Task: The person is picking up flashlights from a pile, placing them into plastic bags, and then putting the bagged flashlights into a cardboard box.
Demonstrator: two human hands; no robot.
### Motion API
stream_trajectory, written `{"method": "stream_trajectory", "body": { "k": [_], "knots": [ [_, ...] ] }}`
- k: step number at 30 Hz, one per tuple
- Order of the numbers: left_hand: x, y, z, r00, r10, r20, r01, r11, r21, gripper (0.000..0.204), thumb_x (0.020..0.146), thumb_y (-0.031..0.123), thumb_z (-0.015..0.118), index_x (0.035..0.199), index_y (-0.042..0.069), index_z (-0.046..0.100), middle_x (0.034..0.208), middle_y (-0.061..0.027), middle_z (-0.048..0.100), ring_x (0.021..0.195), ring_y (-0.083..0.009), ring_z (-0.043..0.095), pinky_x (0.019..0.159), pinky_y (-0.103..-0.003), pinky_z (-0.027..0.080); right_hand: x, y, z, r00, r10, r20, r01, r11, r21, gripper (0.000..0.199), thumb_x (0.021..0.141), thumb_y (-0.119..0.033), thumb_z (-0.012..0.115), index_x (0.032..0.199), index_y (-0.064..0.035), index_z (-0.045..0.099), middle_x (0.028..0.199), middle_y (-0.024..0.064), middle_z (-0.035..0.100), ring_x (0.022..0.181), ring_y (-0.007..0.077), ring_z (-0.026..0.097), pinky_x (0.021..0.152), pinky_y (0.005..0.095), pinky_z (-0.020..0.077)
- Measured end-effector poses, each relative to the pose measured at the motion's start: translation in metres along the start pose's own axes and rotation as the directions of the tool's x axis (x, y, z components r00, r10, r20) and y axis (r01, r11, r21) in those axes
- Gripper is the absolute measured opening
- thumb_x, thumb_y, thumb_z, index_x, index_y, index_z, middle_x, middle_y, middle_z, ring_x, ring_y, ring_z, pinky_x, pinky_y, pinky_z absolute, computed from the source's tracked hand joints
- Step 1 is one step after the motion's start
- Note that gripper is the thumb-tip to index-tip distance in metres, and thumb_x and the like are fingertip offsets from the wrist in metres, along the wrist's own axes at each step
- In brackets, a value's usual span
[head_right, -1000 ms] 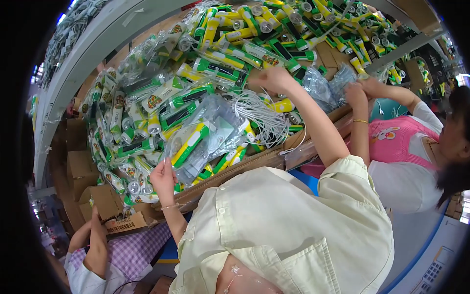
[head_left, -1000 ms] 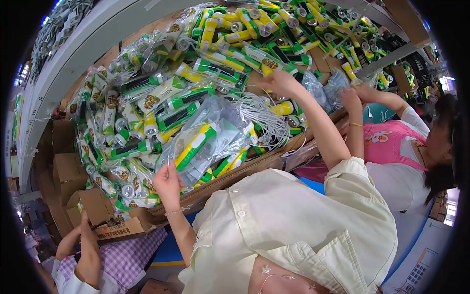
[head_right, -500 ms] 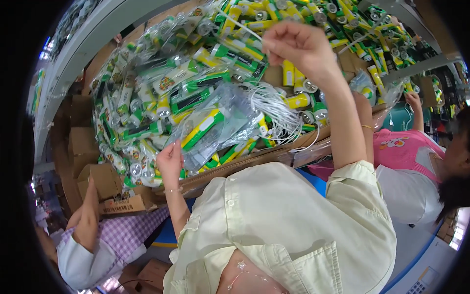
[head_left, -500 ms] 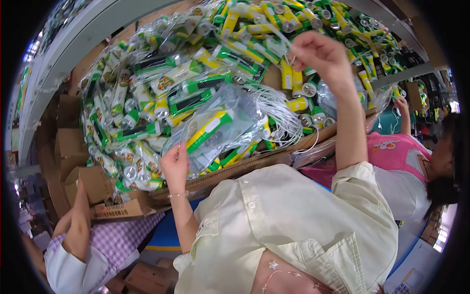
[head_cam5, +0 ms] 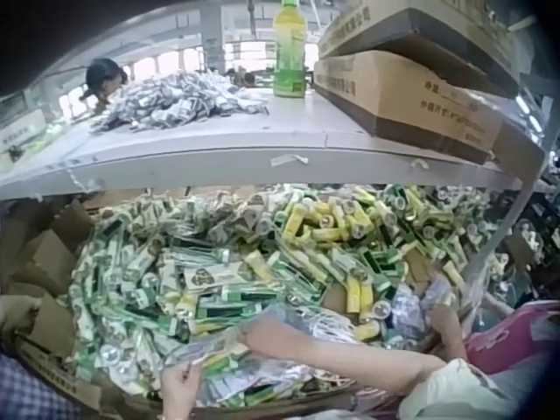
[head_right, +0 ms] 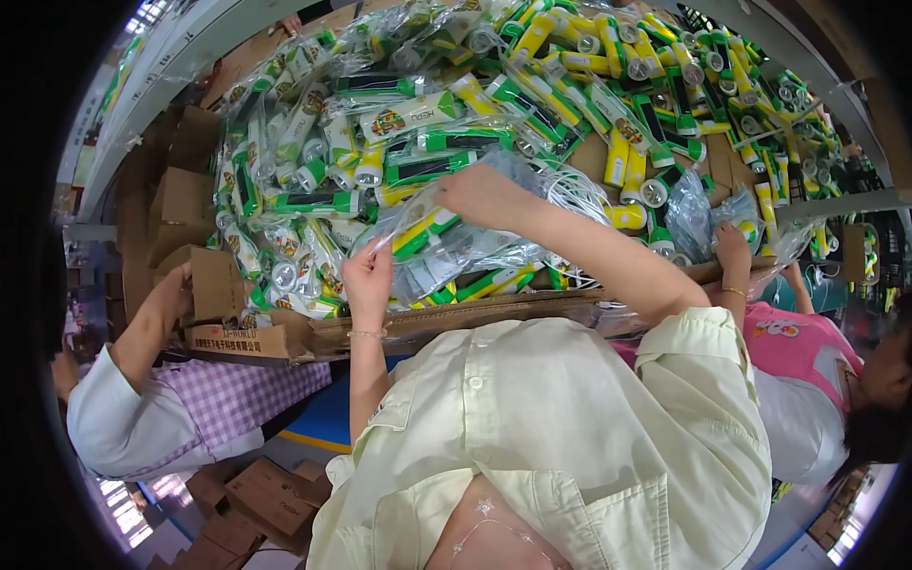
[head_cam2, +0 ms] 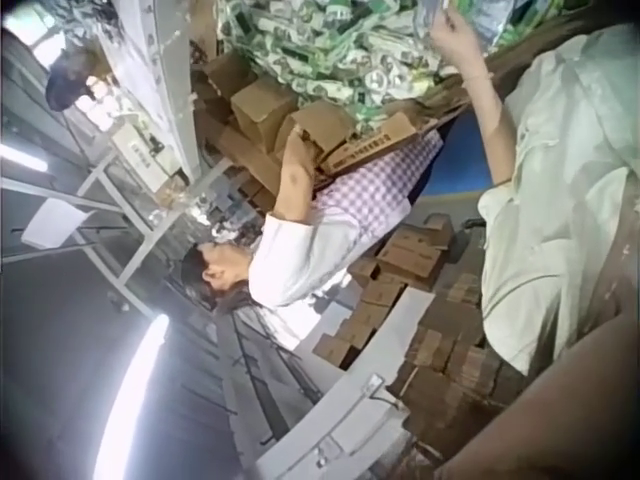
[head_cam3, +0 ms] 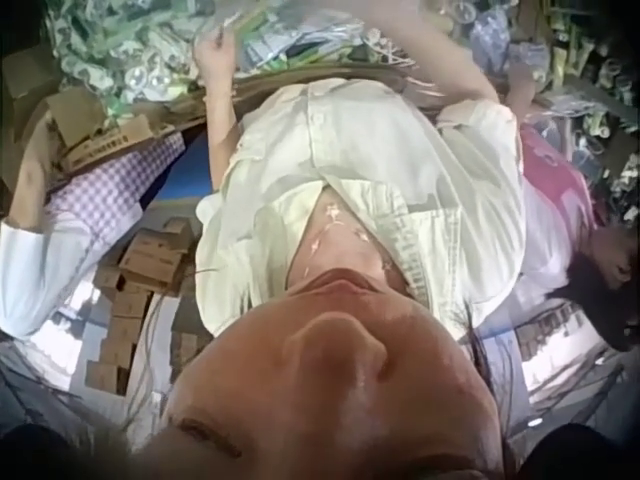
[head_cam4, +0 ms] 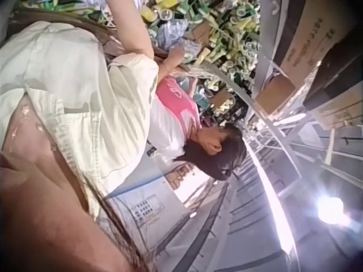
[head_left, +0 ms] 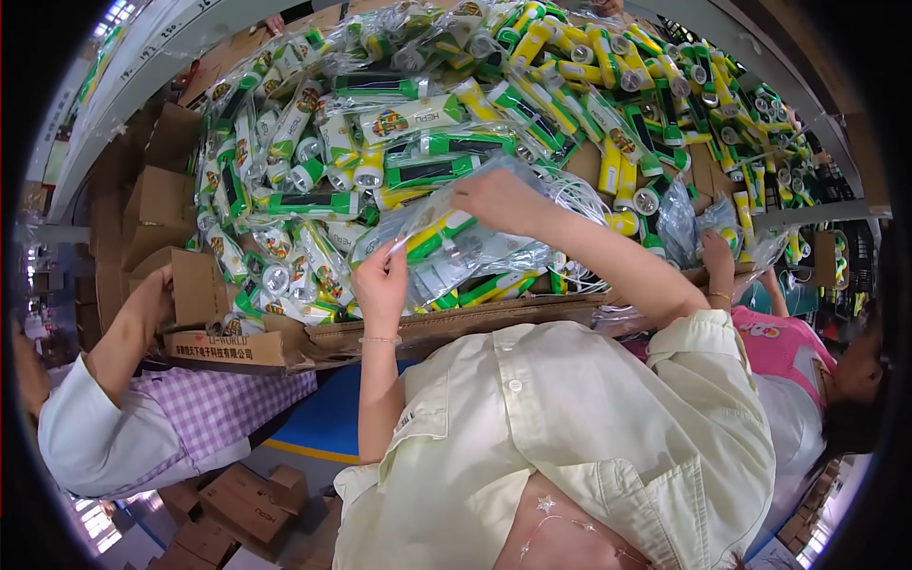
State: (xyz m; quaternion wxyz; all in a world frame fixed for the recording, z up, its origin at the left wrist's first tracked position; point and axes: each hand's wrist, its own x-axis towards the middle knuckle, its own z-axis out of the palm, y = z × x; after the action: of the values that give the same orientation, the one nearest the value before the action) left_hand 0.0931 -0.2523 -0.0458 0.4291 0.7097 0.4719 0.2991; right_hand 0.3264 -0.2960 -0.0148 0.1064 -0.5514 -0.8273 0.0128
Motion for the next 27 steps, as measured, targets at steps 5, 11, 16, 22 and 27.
{"method": "stream_trajectory", "body": {
  "k": [5,11,16,22,27],
  "knots": [
    [-0.002,0.020,0.001,0.993,0.118,0.004,-0.117,0.980,0.163,0.023,0.088,0.021,0.061,0.093,0.000,0.069,0.052,0.0016,0.048,0.047,-0.0031,0.042,0.042,-0.023,0.032,0.011,-0.015,-0.008,0.940,0.245,0.236,-0.166,0.936,-0.310,0.009,0.066,-0.009,0.063,0.074,-0.0070,0.065,0.082,0.0104,0.062,0.074,0.0263,0.064,0.060,0.0371,0.0513],
    [-0.007,0.014,-0.004,0.994,-0.075,0.074,0.072,0.996,0.047,0.021,0.087,0.018,0.063,0.094,-0.001,0.069,0.057,-0.0011,0.057,0.051,-0.0061,0.055,0.047,-0.021,0.044,0.023,-0.017,0.006,0.999,0.028,-0.032,-0.032,0.993,-0.117,0.004,0.066,-0.010,0.064,0.069,-0.0087,0.067,0.076,0.0093,0.065,0.075,0.0270,0.065,0.060,0.0365,0.0513],
    [-0.014,0.006,-0.004,0.981,-0.152,0.123,0.189,0.899,-0.396,0.020,0.088,0.014,0.062,0.098,-0.002,0.067,0.069,-0.0058,0.064,0.054,-0.0099,0.060,0.050,-0.021,0.049,0.036,-0.008,-0.009,0.901,0.154,0.406,-0.075,0.976,-0.203,0.014,0.069,-0.009,0.062,0.081,-0.0079,0.067,0.087,0.0090,0.066,0.083,0.0277,0.064,0.064,0.0391,0.0516],
    [-0.012,-0.008,-0.016,0.956,-0.274,0.108,0.291,0.826,-0.483,0.013,0.088,0.007,0.060,0.094,-0.002,0.066,0.073,-0.0062,0.064,0.055,-0.0096,0.059,0.048,-0.021,0.046,0.045,-0.040,-0.027,0.975,0.165,-0.150,-0.090,0.906,0.413,0.022,0.070,-0.024,0.070,0.090,-0.0153,0.069,0.096,0.0030,0.067,0.091,0.0232,0.063,0.078,0.0409,0.0495],
    [-0.013,-0.011,-0.016,0.994,-0.105,0.005,0.103,0.955,-0.277,0.010,0.088,0.006,0.058,0.087,-0.002,0.065,0.069,-0.0040,0.062,0.051,-0.0071,0.054,0.045,-0.019,0.040,0.050,-0.066,0.017,0.922,0.007,-0.388,0.117,0.948,0.295,0.018,0.071,-0.028,0.071,0.082,-0.0154,0.065,0.075,-0.0019,0.059,0.081,0.0169,0.059,0.099,0.0514,0.0332]
  ]
}}
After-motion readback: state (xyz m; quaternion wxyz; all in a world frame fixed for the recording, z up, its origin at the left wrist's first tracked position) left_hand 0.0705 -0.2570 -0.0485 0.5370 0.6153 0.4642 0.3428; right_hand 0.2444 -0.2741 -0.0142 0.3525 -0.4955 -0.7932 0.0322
